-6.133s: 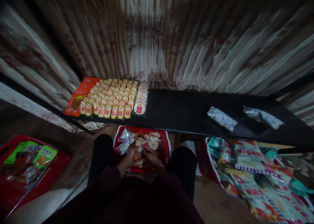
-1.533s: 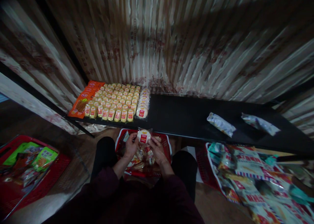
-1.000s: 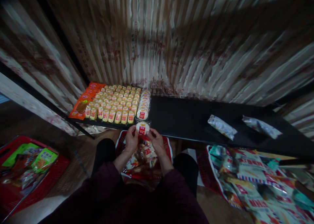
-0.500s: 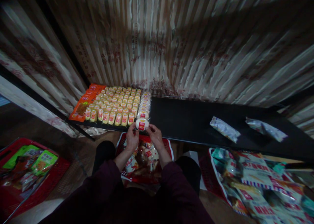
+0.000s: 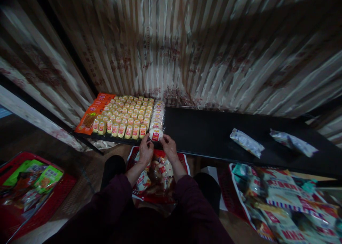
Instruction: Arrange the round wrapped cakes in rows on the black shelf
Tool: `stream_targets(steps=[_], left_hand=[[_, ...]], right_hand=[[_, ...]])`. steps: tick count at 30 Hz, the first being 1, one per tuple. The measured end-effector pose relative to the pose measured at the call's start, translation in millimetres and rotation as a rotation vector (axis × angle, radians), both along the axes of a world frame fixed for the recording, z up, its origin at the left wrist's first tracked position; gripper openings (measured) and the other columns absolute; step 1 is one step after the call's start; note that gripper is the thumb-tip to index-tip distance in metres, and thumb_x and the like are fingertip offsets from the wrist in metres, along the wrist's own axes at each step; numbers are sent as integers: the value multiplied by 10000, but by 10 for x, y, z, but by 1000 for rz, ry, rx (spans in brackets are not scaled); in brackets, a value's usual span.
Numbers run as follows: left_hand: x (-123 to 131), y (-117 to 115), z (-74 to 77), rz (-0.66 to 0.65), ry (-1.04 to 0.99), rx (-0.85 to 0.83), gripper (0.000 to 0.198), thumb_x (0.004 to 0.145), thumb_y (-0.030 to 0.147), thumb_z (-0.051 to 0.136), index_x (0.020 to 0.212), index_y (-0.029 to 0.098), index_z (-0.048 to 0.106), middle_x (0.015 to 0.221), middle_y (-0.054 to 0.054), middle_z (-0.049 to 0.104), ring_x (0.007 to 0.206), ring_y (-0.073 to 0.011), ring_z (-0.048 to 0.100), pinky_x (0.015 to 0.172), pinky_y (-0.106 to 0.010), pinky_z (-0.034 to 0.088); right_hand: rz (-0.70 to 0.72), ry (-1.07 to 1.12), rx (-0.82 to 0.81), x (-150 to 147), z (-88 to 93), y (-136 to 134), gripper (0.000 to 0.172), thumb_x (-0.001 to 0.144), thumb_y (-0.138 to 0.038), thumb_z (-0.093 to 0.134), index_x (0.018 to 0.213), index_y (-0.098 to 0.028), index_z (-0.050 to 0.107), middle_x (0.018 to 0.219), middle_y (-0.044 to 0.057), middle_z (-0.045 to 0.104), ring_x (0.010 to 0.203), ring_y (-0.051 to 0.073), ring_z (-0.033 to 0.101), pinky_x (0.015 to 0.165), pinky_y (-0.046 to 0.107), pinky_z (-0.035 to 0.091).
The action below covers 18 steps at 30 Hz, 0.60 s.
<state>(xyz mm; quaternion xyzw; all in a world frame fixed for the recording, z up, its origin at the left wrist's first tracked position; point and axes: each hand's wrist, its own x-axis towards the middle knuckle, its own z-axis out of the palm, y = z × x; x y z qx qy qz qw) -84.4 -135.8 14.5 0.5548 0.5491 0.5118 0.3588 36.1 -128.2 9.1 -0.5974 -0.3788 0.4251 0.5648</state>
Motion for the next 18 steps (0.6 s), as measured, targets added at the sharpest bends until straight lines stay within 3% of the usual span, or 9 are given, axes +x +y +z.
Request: stream_targets(steps=[10, 18], left_hand=[[11, 29, -115, -17, 43, 23, 550, 724, 66, 476, 1263, 169, 508, 1365, -119, 476, 1122, -213, 560, 983, -362, 470], [35, -21, -92, -22, 88, 29, 546, 710, 56, 474, 1238, 176, 547, 1402, -101, 445, 1285, -243, 430, 1079, -386, 377]], right_hand=[[5, -111, 6, 40, -106, 106, 305, 649, -418, 638, 875, -216, 676, 827, 8, 701, 735, 174, 607, 722, 304, 471], [11, -103, -60, 39, -87, 129, 306, 644, -425, 624, 883, -239, 667, 783, -2, 685, 687, 171, 596, 593, 276, 470]])
